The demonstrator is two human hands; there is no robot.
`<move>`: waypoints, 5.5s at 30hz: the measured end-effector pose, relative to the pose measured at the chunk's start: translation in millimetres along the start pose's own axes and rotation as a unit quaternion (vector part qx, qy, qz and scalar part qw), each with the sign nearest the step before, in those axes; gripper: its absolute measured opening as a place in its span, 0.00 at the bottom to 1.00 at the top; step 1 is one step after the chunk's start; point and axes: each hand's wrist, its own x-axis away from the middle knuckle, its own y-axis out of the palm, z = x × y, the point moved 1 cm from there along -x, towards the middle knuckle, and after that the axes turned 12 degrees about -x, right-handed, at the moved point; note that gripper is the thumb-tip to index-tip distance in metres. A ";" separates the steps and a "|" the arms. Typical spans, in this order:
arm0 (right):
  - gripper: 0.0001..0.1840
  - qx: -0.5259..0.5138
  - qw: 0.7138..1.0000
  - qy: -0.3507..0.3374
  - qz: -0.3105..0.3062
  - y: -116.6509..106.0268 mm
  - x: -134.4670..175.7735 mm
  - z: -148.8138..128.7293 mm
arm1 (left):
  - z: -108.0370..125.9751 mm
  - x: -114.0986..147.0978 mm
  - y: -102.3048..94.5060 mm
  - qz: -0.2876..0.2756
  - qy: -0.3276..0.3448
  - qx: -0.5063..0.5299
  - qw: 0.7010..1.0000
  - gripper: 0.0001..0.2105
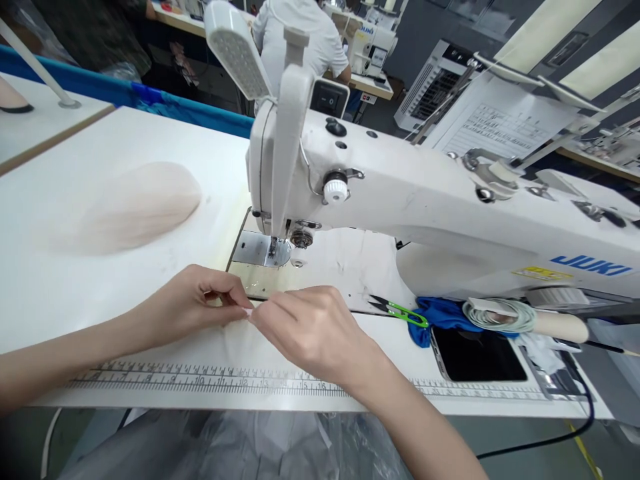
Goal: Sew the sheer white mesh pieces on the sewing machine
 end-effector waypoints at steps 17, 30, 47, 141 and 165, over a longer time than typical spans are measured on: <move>0.14 -0.040 0.953 0.292 -0.063 45.2 -7.8 53.5 | -15.7 -3.4 17.3 0.177 0.207 -0.514 0.814 0.06; 0.15 0.238 0.968 0.078 0.012 45.7 7.8 41.8 | -19.3 -12.0 15.0 0.141 0.186 -0.520 0.822 0.12; 0.17 0.204 0.970 0.130 -0.012 49.8 6.9 61.3 | -17.6 -14.1 18.4 0.128 0.154 -0.559 0.804 0.12; 0.12 0.154 0.984 0.084 0.021 42.7 8.2 62.1 | -29.9 -24.8 7.4 0.119 0.200 -0.564 0.792 0.18; 0.13 0.189 0.978 0.084 0.009 42.8 9.8 56.3 | -25.2 -18.7 5.5 0.101 0.198 -0.544 0.809 0.16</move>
